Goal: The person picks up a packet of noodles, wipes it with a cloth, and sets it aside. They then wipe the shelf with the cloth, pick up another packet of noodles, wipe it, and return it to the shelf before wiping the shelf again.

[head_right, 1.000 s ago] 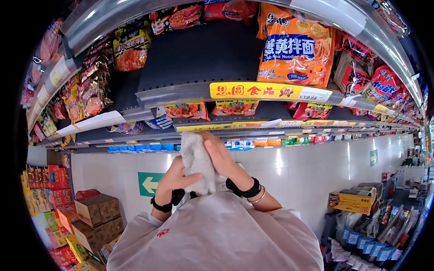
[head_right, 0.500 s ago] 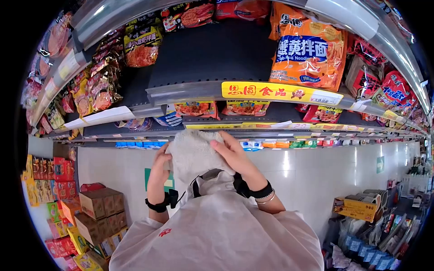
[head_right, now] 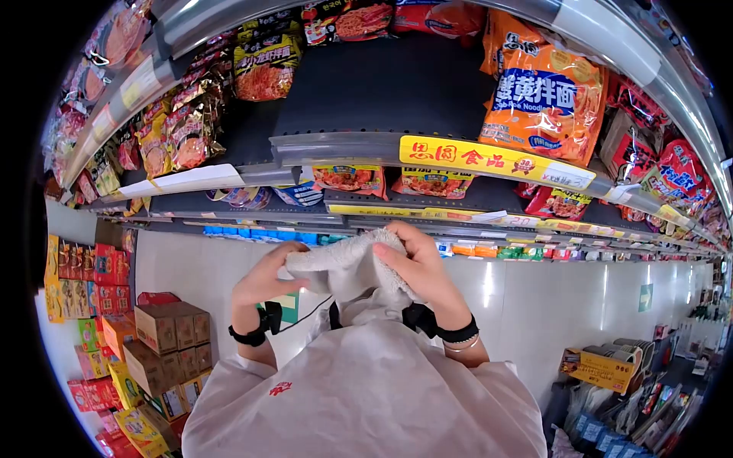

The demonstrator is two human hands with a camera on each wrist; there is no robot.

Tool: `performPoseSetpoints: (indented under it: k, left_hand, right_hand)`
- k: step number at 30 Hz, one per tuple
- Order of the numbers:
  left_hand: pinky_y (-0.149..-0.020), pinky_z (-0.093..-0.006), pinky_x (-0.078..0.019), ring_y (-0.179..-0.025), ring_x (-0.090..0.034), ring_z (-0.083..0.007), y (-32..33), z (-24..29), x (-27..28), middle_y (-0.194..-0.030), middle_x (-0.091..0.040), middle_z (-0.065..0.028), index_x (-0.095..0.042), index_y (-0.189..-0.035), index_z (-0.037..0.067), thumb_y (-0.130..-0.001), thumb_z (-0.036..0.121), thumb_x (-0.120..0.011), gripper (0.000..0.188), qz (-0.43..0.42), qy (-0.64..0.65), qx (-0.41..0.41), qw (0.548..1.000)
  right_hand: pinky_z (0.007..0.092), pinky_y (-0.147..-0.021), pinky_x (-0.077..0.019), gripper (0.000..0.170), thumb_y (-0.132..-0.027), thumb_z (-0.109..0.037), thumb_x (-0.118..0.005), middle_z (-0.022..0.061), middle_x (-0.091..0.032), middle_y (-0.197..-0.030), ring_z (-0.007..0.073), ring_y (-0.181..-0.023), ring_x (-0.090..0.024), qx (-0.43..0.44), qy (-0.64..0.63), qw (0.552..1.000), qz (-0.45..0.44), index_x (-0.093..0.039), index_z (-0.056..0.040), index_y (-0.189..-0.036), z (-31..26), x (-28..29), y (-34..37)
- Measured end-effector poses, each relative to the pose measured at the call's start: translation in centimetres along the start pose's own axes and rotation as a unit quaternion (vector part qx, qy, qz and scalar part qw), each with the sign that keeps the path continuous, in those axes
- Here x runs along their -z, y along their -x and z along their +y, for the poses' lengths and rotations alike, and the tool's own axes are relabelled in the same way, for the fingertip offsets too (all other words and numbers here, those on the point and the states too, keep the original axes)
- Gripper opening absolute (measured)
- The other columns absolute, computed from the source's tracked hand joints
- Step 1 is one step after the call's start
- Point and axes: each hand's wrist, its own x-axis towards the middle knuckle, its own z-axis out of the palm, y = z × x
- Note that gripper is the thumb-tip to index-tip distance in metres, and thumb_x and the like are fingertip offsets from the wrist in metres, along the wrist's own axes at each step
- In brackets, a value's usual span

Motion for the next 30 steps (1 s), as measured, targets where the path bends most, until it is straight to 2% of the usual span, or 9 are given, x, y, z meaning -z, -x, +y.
performPoseSetpoints:
  k: [3, 7, 13, 15, 18, 23, 25, 29, 30]
  left_hand:
    - [-0.067, -0.0264, -0.0418, -0.075, -0.051, -0.0176, 0.4, 1.4, 1.8, -0.083, -0.054, -0.0095, -0.050, -0.095, 0.000, -0.072, 0.012, -0.067, 0.031, 0.034, -0.027, 0.021, 0.999]
    - [-0.057, -0.0256, -0.0409, -0.065, -0.050, -0.0139, 0.3, 3.6, 3.8, -0.075, -0.052, -0.0077, -0.050, -0.089, 0.002, -0.070, 0.007, -0.066, 0.025, 0.070, -0.056, 0.042, 0.995]
    - [-0.062, -0.0227, -0.0403, -0.068, -0.048, -0.0120, -2.5, 9.3, 5.9, -0.076, -0.051, -0.0063, -0.048, -0.088, 0.002, -0.070, -0.001, -0.061, 0.023, 0.263, -0.157, -0.088, 0.948]
    - [-0.064, -0.0215, -0.0391, -0.071, -0.045, -0.0090, -4.1, 11.3, 6.8, -0.075, -0.049, -0.0046, -0.046, -0.089, 0.002, -0.071, -0.002, -0.059, 0.023, 0.275, -0.094, -0.131, 0.948]
    - [-0.063, -0.0226, -0.0401, -0.069, -0.046, -0.0099, -7.8, 12.3, 8.0, -0.076, -0.051, -0.0049, -0.048, -0.092, 0.002, -0.077, 0.008, -0.060, 0.020, 0.294, -0.108, -0.161, 0.936]
    - [-0.063, -0.0268, -0.0436, -0.066, -0.054, -0.0191, -14.3, 10.9, 9.6, -0.074, -0.057, -0.0115, -0.053, -0.094, 0.001, -0.080, 0.024, -0.059, 0.027, 0.303, -0.189, -0.174, 0.918]
    - [-0.063, -0.0264, -0.0445, -0.070, -0.056, -0.0176, -16.5, 9.9, 10.0, -0.081, -0.059, -0.0122, -0.054, -0.096, 0.002, -0.081, 0.027, -0.059, 0.030, 0.300, -0.278, -0.110, 0.906]
    - [-0.069, -0.0312, -0.0462, -0.077, -0.058, -0.0239, -18.0, 8.2, 10.0, -0.095, -0.057, -0.0134, -0.051, -0.105, 0.004, -0.078, 0.023, -0.061, 0.034, 0.300, -0.318, -0.233, 0.869]
    - [-0.077, -0.0324, -0.0442, -0.090, -0.056, -0.0256, -17.3, 9.2, 9.2, -0.104, -0.053, -0.0136, -0.049, -0.108, 0.005, -0.078, 0.018, -0.060, 0.035, 0.287, -0.337, -0.210, 0.872]
  right_hand:
    - [0.0154, -0.056, -0.0345, 0.015, -0.081, -0.010, -0.059, -0.0048, -0.049, -0.078, 0.0009, -0.067, -0.042, -0.006, 0.070, 0.996, -0.049, -0.052, -0.0013, -0.091, -1.6, 0.6, 0.4]
    - [0.0169, -0.050, -0.0307, 0.016, -0.078, -0.009, -0.062, -0.0039, -0.048, -0.075, 0.0012, -0.063, -0.038, 0.103, 0.215, 0.970, -0.045, -0.052, -0.0018, -0.089, -3.2, 0.6, 0.1]
    - [0.0188, -0.054, -0.0346, 0.010, -0.081, -0.008, -0.057, -0.0011, -0.051, -0.073, 0.0041, -0.063, -0.041, 0.171, 0.268, 0.944, 0.094, -0.053, -0.0018, -0.088, -7.8, -0.3, -1.4]
    - [0.0173, -0.057, -0.0346, 0.011, -0.082, -0.007, -0.054, 0.0000, -0.054, -0.078, 0.0036, -0.067, -0.043, 0.268, 0.314, 0.901, 0.134, -0.051, -0.0023, -0.092, -9.7, -0.7, -2.3]
    - [0.0158, -0.059, -0.0338, 0.015, -0.084, -0.004, -0.050, 0.0017, -0.055, -0.081, 0.0028, -0.070, -0.044, 0.238, 0.142, 0.950, 0.141, -0.048, -0.0025, -0.099, -11.7, -0.7, -3.1]
    - [0.0157, -0.060, -0.0357, 0.022, -0.084, -0.001, -0.046, 0.0039, -0.057, -0.084, 0.0033, -0.073, -0.047, 0.304, 0.165, 0.923, 0.166, -0.046, -0.0028, -0.106, -12.3, 1.1, -6.2]
    - [0.0169, -0.063, -0.0382, 0.025, -0.084, 0.000, -0.044, 0.0053, -0.058, -0.088, 0.0048, -0.074, -0.049, 0.327, 0.177, 0.914, 0.165, -0.045, -0.0030, -0.109, -12.2, 1.2, -7.3]
    - [0.0270, -0.074, -0.0446, 0.035, -0.080, -0.004, -0.050, 0.0180, -0.049, -0.111, 0.0211, -0.096, -0.052, 0.369, 0.329, 0.854, 0.159, -0.045, -0.0032, -0.115, -10.4, 2.4, -8.6]
    - [0.0314, -0.081, -0.0430, 0.036, -0.078, -0.006, -0.052, 0.0211, -0.044, -0.117, 0.0295, -0.104, -0.048, 0.361, 0.354, 0.843, 0.182, -0.047, -0.0038, -0.114, -10.2, 2.1, -8.2]
